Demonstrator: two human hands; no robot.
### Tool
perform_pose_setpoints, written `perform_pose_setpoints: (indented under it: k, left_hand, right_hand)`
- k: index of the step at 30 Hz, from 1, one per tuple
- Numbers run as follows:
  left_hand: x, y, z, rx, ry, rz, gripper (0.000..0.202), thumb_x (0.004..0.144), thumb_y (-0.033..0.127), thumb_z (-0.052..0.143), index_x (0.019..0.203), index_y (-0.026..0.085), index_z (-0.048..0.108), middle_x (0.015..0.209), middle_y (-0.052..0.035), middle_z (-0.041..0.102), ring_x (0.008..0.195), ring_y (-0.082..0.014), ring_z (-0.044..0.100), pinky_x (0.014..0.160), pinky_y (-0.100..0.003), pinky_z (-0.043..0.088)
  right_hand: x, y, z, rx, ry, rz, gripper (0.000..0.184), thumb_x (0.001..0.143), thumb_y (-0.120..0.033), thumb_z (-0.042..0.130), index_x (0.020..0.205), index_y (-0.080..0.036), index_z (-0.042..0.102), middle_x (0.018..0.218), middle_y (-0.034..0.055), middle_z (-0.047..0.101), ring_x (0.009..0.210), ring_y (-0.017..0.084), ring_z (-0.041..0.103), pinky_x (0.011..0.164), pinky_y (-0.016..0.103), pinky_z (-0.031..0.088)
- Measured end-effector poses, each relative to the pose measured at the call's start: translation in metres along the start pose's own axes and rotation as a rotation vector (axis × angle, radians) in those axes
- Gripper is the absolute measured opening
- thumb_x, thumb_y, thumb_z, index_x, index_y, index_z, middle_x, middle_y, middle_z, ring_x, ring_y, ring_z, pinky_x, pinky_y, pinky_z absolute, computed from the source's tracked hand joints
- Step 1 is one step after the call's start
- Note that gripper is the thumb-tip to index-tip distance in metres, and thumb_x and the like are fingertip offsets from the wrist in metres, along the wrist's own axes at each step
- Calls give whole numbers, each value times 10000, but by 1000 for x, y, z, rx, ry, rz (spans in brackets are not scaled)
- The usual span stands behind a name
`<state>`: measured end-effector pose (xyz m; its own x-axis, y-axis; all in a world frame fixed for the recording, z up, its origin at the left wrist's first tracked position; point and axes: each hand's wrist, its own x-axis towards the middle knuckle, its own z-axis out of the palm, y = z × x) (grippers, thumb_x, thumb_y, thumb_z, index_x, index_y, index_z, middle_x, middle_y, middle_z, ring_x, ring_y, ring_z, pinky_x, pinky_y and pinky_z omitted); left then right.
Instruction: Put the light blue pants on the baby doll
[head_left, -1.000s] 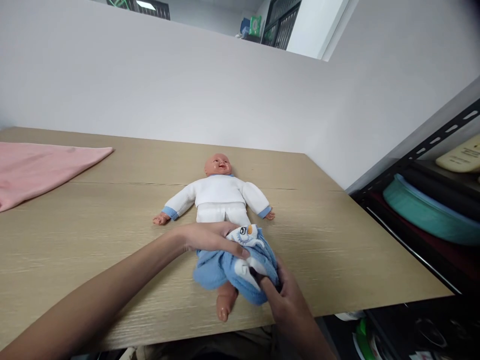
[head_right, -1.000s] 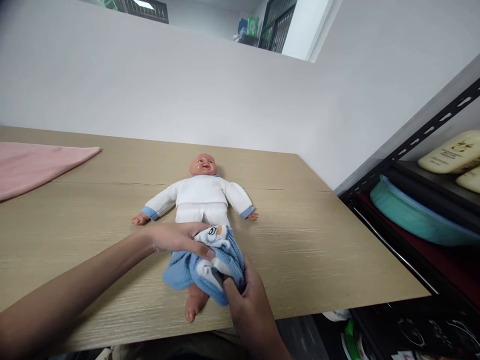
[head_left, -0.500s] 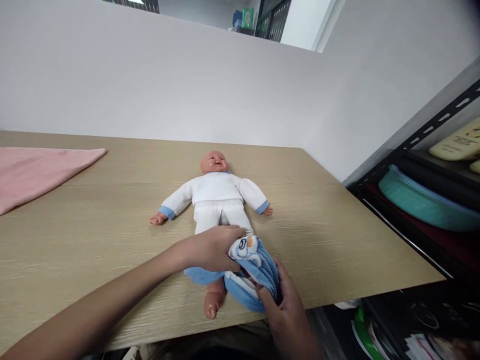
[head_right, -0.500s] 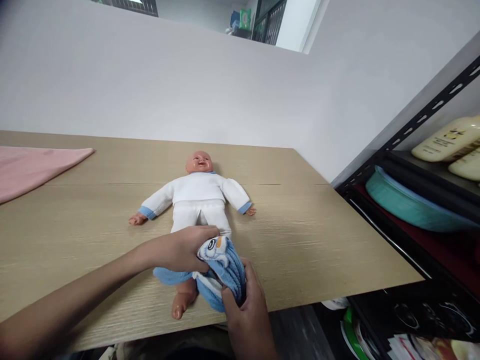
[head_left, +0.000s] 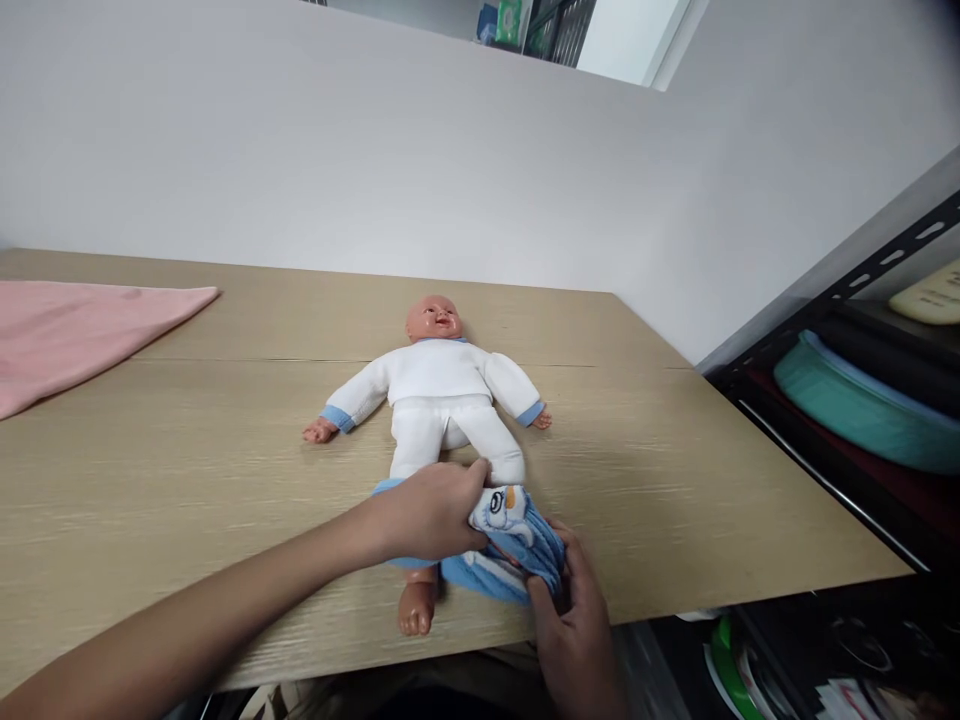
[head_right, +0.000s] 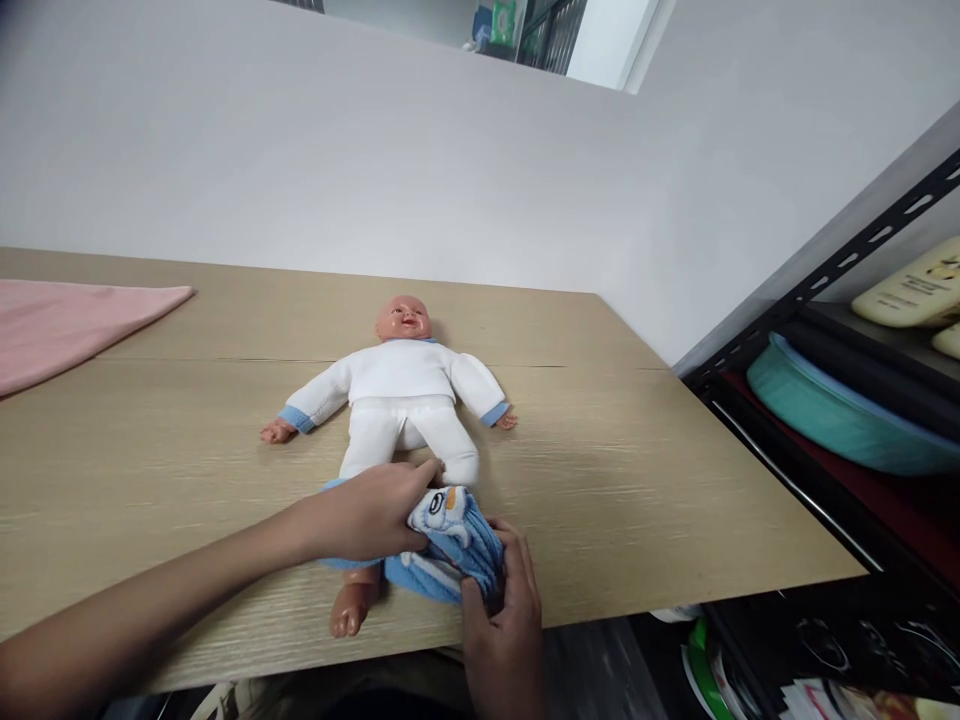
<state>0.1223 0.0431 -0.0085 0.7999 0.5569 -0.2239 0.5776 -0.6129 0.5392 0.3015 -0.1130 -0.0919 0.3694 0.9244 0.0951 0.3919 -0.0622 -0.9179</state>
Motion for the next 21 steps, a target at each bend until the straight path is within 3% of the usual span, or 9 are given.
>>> perform_pose_setpoints:
  k: [5, 10, 15, 21]
  left_hand:
    - [1, -3, -13, -338, -34, -14, 434, 806, 337, 754, 1169, 205, 555, 1116, -76, 745, 1015, -307, 716, 803, -360, 502]
    - [1, -6, -24, -489, -94, -24, 407, 790, 289, 733, 1163, 202, 598, 1130, -39, 723, 1017, -264, 696, 836, -337, 506]
    - [0, -8, -26, -483, -58, 58, 355, 765, 228, 744, 1099, 202, 627, 1017, 1, 682, 950, -225, 664, 793, -299, 499]
    - [2, -20, -33, -407, -89, 261, 259, 783, 158, 776, 1017, 192, 671, 891, 41, 660, 809, -154, 602, 696, -236, 437]
  right_hand:
    - [3, -1, 7, 200, -35, 118, 469, 887, -205, 652, 1352, -249, 608, 1263, 78, 742, 1179, 274, 716, 1032, 371, 598]
    - [4, -6, 19, 270, 4, 12, 556, 817, -188, 752, 1353, -247, 615, 1239, 73, 720, 1118, 239, 725, 980, 332, 612]
    - [6, 4, 16, 319, -48, -60, 555, 915, -314, 793, 1419, -278, 563, 1429, 115, 671, 1269, 263, 702, 1057, 369, 617]
    - [41, 14, -12, 219, -196, -218, 311, 1006, -331, 708, 1301, -286, 620, 1199, 73, 760, 1110, 243, 744, 963, 351, 609]
